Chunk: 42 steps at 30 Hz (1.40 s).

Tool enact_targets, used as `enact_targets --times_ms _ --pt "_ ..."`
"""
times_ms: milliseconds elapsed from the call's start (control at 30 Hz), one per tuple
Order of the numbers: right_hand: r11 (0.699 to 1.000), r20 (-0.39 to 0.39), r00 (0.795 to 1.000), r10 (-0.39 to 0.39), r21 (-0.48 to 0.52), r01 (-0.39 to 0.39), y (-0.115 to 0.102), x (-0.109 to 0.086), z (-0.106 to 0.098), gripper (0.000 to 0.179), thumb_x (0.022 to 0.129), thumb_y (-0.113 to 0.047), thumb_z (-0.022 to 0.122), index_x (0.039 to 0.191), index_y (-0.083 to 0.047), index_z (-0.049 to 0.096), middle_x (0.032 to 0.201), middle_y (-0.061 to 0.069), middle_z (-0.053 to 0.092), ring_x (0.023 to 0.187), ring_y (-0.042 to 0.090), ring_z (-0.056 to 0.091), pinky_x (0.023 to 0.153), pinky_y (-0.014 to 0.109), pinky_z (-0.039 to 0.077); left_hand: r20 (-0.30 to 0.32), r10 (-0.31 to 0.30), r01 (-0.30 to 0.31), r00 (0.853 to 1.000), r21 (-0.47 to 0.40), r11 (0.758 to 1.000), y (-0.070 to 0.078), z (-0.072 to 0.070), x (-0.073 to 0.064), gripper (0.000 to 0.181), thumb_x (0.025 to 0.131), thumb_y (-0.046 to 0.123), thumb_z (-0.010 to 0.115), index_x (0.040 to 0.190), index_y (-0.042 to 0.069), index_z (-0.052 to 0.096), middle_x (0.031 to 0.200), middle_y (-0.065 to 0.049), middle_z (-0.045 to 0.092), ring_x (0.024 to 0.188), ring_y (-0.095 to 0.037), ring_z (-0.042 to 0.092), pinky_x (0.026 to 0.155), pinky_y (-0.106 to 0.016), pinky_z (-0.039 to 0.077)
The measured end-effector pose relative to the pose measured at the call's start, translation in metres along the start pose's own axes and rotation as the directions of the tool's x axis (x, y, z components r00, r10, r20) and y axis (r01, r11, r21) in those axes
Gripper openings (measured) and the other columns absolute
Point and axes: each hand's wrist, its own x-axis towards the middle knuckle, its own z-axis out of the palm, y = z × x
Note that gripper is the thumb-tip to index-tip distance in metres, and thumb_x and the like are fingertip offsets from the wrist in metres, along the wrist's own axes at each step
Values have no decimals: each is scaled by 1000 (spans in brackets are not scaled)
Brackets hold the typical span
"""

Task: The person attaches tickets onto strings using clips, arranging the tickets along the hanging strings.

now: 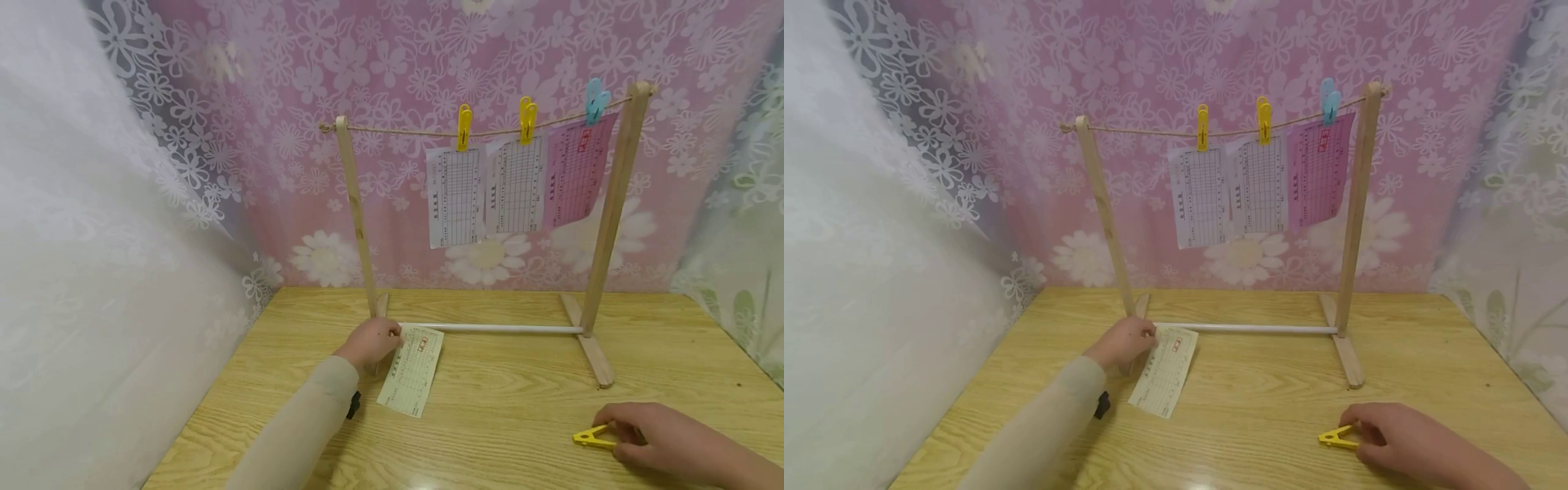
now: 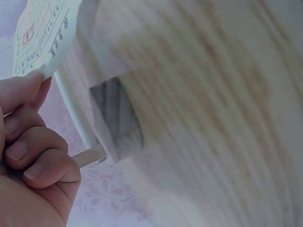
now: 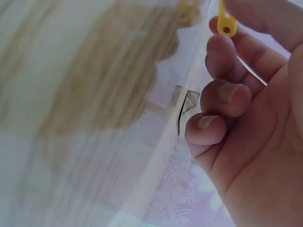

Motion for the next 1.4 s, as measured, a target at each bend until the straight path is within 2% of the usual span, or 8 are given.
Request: enact_targets --times_ms 67,233,367,633,867,1100,1267,1400 --pt "1000 -24 999 -28 -9 28 -1 -1 1 26 97 -21 69 122 -14 64 75 -17 48 59 -1 40 50 27 34 -9 1 -1 1000 -15 1000 2 -2 -2 9 100 27 66 96 20 70 84 5 62 71 -17 51 63 -35 44" --pt "999 -78 996 -43 -32 41 -8 0 -1 24 97 -15 68 120 -15 61 75 -17 48 59 -2 40 50 26 35 -32 4 -6 999 -51 999 7 -8 -7 10 101 26 65 98 19 72 90 7 64 75 -17 56 66 -35 48" --pt "995 -114 989 -90 -41 86 -11 1 -2 22 99 -12 67 120 -15 60 76 -18 47 59 -3 41 49 25 36 -50 13 -17 999 -70 997 9 -11 -10 10 101 26 65 99 20 73 89 8 65 75 -16 56 65 -34 47" --pt "994 -141 986 -87 -74 77 -16 4 -5 20 102 -18 64 121 -14 62 74 -19 47 58 -3 41 50 24 37 -82 30 -37 996 -80 996 13 -20 -19 13 102 28 63 101 21 74 99 8 67 70 -15 54 62 -34 47" --pt "990 -173 982 -73 -130 51 -28 7 -11 22 102 -21 64 122 -12 65 70 -20 46 56 -4 39 50 23 37 -117 60 -69 991 -82 994 13 -29 -26 14 103 30 62 97 22 72 84 4 64 58 -13 44 51 -31 39" --pt "985 -203 978 -52 -173 17 -42 11 -19 34 101 -29 65 128 -8 66 69 -20 46 56 -3 39 50 24 36 -197 110 -126 974 -70 990 13 -34 -30 17 103 30 61 98 20 73 85 6 64 64 -13 48 56 -31 41" --pt "983 -233 970 -73 -183 30 -52 16 -22 39 101 -31 64 132 -7 65 68 -20 45 55 -3 36 48 23 36 -222 138 -156 965 -64 986 15 -40 -36 21 105 28 59 91 17 71 74 1 61 53 -13 41 50 -30 37" --pt "979 -268 958 -105 -199 51 -58 17 -24 37 102 -28 63 135 -11 63 67 -21 44 53 -4 32 47 23 34 -237 139 -156 961 -54 986 19 -44 -43 19 105 28 59 93 18 70 75 0 63 51 -11 40 49 -28 36"
